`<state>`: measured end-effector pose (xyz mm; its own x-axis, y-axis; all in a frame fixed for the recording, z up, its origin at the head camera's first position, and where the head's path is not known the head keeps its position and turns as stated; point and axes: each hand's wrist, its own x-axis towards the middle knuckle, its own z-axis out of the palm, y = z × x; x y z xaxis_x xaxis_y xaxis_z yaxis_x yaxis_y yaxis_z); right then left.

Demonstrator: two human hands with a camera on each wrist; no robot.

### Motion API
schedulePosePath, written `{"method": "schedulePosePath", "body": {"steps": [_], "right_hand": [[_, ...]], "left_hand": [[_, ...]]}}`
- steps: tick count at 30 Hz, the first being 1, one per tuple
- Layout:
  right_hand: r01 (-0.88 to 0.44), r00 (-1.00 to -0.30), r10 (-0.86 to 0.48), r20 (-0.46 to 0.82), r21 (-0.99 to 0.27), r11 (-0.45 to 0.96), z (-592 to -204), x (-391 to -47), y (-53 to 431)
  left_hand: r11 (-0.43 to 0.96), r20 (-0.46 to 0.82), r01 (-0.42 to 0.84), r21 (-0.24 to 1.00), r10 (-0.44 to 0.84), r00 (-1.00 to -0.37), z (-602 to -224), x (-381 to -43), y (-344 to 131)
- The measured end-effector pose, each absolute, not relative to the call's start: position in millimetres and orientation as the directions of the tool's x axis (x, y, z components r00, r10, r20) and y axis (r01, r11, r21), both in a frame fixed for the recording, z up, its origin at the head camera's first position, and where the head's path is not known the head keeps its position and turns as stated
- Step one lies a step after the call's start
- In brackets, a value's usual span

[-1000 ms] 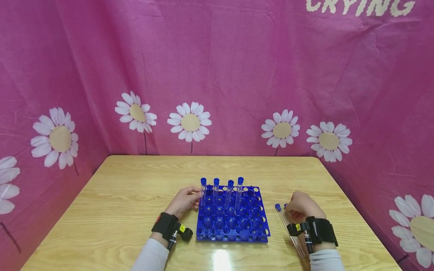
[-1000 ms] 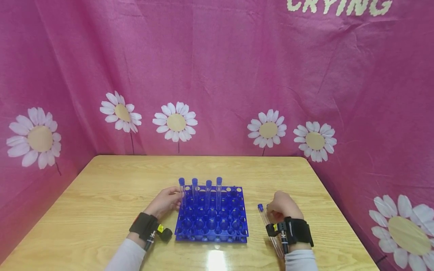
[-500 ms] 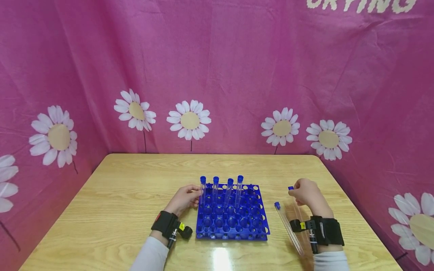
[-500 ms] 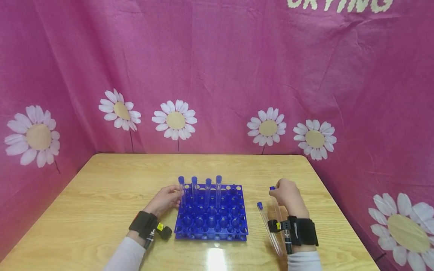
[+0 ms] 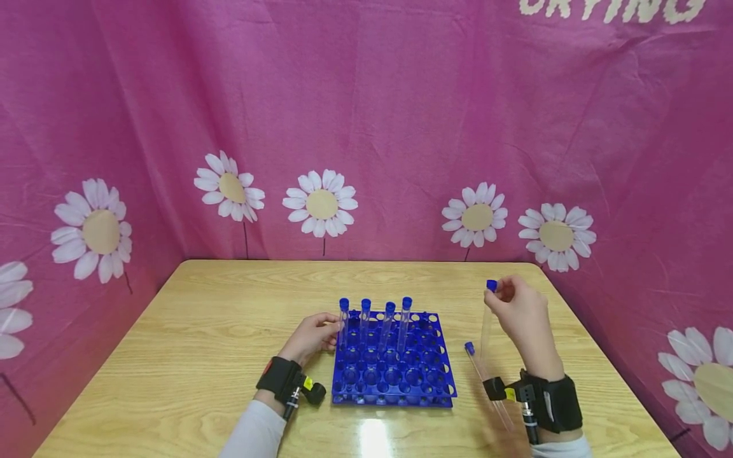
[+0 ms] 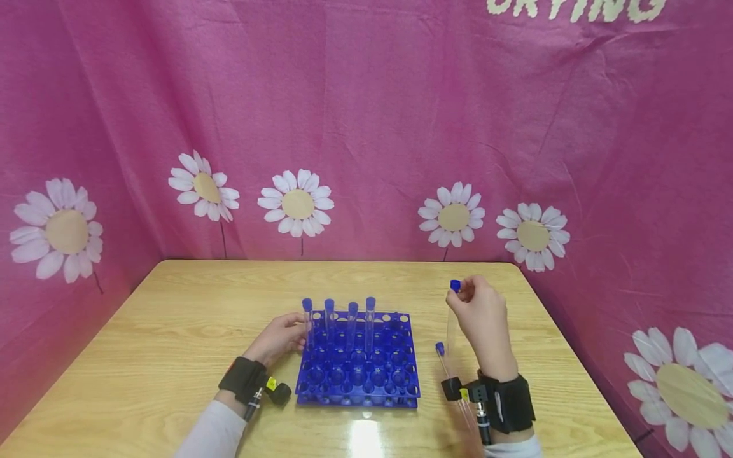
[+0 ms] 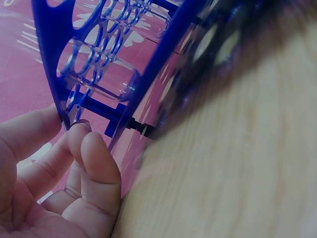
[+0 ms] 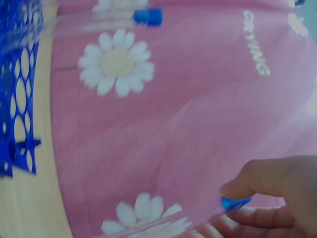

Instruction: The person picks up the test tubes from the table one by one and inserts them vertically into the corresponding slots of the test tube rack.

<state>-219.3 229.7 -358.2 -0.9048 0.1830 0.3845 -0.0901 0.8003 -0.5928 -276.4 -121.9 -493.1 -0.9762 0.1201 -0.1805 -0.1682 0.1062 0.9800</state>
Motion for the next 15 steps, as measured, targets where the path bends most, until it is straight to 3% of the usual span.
{"method": "schedulePosePath", "body": {"steps": [8,15], "right_hand": [[-0.284,-0.783,0.168,0.599,-0.584,0.76,-354,-207,199],[-0.355,-0.788,0.121,0.603,-0.607,0.711,-355,-202,176]], "left_hand": [[0.103,-0.179,-0.166,0.981,0.124,-0.976,-494,-277,-122],[0.103,-0.179,-0.167,0.981,0.126,-0.976,-494,-278,-122]]}}
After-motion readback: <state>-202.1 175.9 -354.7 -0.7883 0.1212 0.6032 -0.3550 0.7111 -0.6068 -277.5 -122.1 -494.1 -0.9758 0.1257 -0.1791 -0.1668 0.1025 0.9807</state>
